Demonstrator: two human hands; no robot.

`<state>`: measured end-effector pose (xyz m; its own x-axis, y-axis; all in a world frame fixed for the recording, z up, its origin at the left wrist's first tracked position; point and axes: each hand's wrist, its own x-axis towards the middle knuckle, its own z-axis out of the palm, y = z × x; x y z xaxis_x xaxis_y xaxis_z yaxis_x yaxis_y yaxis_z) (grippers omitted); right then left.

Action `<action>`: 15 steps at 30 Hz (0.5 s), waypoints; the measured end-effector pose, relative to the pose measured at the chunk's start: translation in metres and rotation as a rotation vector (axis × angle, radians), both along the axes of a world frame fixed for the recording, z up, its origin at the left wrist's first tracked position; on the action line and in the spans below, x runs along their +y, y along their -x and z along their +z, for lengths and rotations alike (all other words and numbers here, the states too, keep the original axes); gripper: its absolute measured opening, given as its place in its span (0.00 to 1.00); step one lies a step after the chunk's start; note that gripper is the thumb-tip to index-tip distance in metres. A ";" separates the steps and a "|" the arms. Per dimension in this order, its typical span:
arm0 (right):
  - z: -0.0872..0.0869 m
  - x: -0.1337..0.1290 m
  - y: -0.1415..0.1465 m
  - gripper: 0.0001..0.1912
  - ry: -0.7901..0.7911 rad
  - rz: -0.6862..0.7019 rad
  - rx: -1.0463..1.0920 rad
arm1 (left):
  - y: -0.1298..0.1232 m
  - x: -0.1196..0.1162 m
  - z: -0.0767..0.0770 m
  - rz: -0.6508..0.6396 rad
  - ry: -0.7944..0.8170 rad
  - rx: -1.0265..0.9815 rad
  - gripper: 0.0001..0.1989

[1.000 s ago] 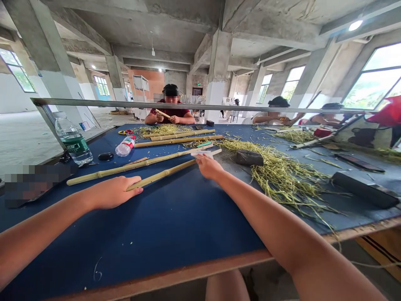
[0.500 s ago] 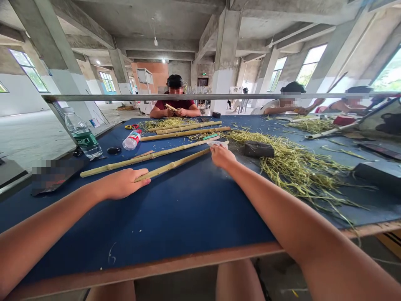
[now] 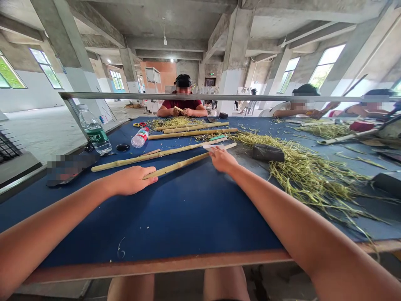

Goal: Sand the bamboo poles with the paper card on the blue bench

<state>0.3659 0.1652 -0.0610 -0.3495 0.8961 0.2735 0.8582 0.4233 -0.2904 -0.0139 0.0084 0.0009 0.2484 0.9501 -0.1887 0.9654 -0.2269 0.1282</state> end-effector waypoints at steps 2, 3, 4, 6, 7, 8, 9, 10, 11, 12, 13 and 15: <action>0.003 0.008 -0.012 0.34 0.040 -0.153 0.019 | 0.000 0.000 0.000 0.008 0.006 -0.011 0.27; 0.004 0.009 -0.015 0.34 0.055 -0.189 0.030 | 0.000 0.000 0.000 0.008 0.007 -0.015 0.28; 0.004 0.007 -0.014 0.34 0.059 -0.191 0.037 | 0.000 0.000 0.001 0.007 0.008 -0.017 0.28; 0.004 -0.003 -0.004 0.34 0.057 -0.109 0.034 | -0.001 0.000 0.002 0.001 0.007 -0.012 0.27; 0.003 -0.010 0.004 0.34 0.056 -0.039 0.029 | -0.001 -0.001 0.003 -0.003 0.010 -0.003 0.26; 0.002 -0.017 0.013 0.33 0.053 0.040 0.023 | -0.002 -0.001 0.003 -0.005 0.013 0.011 0.25; 0.000 -0.024 0.021 0.33 0.050 0.119 0.019 | -0.003 -0.002 0.004 -0.007 0.017 0.026 0.25; -0.001 -0.029 0.028 0.32 0.047 0.191 0.018 | -0.004 -0.003 0.005 -0.008 0.021 0.041 0.24; -0.003 -0.032 0.032 0.32 0.042 0.244 0.019 | -0.005 -0.003 0.006 -0.010 0.023 0.054 0.24; -0.005 -0.032 0.034 0.32 0.035 0.269 0.021 | -0.006 -0.004 0.007 -0.011 0.023 0.059 0.23; -0.006 -0.029 0.032 0.32 0.028 0.265 0.021 | -0.007 -0.004 0.007 -0.012 0.021 0.060 0.23; -0.009 -0.015 0.021 0.32 0.005 0.178 0.012 | -0.007 -0.005 0.007 -0.013 0.017 0.048 0.23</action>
<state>0.3452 0.1501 -0.0698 -0.4993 0.8218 0.2746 0.7663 0.5667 -0.3026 -0.0068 0.0036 0.0083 0.2513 0.9433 -0.2167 0.9675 -0.2380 0.0857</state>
